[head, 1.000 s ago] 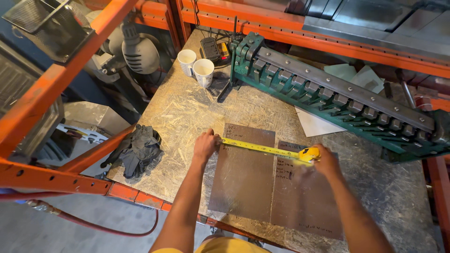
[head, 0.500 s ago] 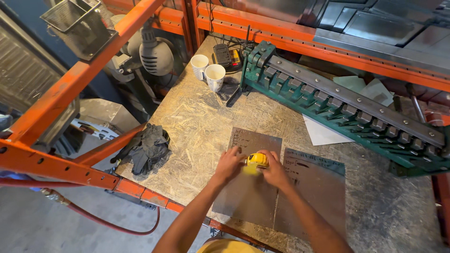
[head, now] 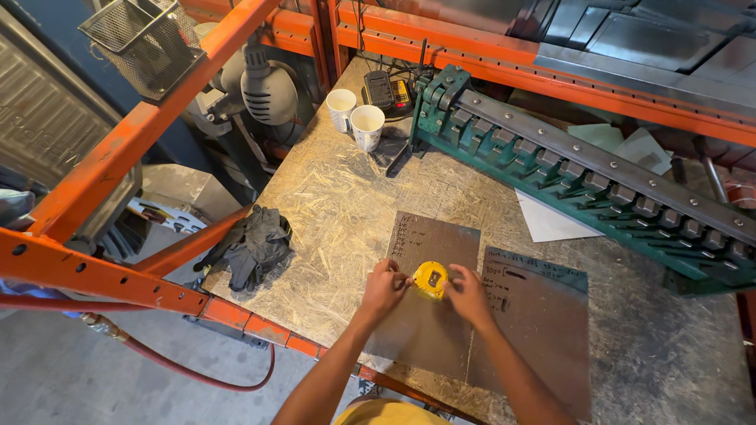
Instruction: The person repeatedly measures two metal sheets on a workbench using a yellow tape measure. They extend and retract the tape measure multiple times along the length of the sheets, repositioning it to check different sections. The person does not mark the sheets or move them to another location during the clip.
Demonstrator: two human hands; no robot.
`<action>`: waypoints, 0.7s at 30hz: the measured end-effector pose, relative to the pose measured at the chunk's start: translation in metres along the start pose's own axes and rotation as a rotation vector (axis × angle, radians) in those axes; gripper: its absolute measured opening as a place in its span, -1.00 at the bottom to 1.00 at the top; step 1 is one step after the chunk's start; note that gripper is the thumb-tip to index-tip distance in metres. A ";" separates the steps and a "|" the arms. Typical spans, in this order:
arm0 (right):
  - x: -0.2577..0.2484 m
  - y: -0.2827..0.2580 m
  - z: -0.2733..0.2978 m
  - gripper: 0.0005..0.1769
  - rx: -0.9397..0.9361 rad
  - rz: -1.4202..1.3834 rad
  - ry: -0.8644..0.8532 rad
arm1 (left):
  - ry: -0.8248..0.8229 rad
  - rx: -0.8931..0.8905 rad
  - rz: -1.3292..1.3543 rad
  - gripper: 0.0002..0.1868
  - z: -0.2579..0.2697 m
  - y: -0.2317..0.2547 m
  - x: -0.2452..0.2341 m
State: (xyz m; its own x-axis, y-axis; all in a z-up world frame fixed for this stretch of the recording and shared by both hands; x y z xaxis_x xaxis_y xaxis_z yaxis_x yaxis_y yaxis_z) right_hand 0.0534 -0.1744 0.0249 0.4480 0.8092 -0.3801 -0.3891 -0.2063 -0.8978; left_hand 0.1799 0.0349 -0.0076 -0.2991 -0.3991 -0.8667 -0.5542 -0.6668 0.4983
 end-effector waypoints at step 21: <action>-0.207 0.193 0.193 -0.48 -0.216 0.688 0.749 | 0.194 -0.043 -0.328 -0.41 0.078 -0.044 -0.054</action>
State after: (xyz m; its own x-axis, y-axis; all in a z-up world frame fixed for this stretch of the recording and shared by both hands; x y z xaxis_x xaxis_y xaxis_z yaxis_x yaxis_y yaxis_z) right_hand -0.2700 -0.2756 -0.0268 0.5979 -0.0540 -0.7997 -0.6304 -0.6479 -0.4276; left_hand 0.1595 0.1348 0.0152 0.0436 -0.2687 -0.9622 -0.5616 -0.8032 0.1988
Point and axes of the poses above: each hand's wrist, its own z-axis away from the middle knuckle, its own x-axis out of the palm, y = z × x, the point moved 3 cm from there along -z, towards the middle knuckle, and after that the axes turned 10 degrees about -z, right-handed, at the moved point
